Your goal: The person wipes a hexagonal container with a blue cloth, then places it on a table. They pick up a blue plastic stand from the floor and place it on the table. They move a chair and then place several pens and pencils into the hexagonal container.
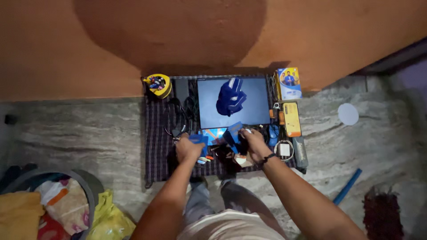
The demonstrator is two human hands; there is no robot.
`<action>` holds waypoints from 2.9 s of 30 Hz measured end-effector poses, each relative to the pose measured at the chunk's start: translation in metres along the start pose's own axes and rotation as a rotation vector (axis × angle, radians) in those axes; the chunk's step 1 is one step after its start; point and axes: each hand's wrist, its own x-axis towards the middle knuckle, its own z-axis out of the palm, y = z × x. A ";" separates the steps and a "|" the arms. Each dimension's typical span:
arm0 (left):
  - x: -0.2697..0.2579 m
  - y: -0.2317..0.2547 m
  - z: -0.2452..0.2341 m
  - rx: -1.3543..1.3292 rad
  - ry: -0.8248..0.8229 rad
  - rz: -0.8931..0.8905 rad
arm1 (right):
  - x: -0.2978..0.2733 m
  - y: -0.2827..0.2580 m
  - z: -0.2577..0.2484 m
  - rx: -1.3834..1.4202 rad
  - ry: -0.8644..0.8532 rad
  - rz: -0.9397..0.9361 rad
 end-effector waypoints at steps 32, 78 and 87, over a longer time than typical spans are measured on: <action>0.035 -0.186 0.001 -0.456 0.260 0.053 | -0.001 0.176 0.178 -0.102 -0.378 0.201; -0.004 -0.123 -0.003 0.113 0.354 0.382 | 0.033 0.144 0.161 -0.988 -0.169 -0.397; -0.042 -0.037 0.060 -0.116 0.027 0.659 | -0.043 0.121 0.040 -0.655 0.254 -0.312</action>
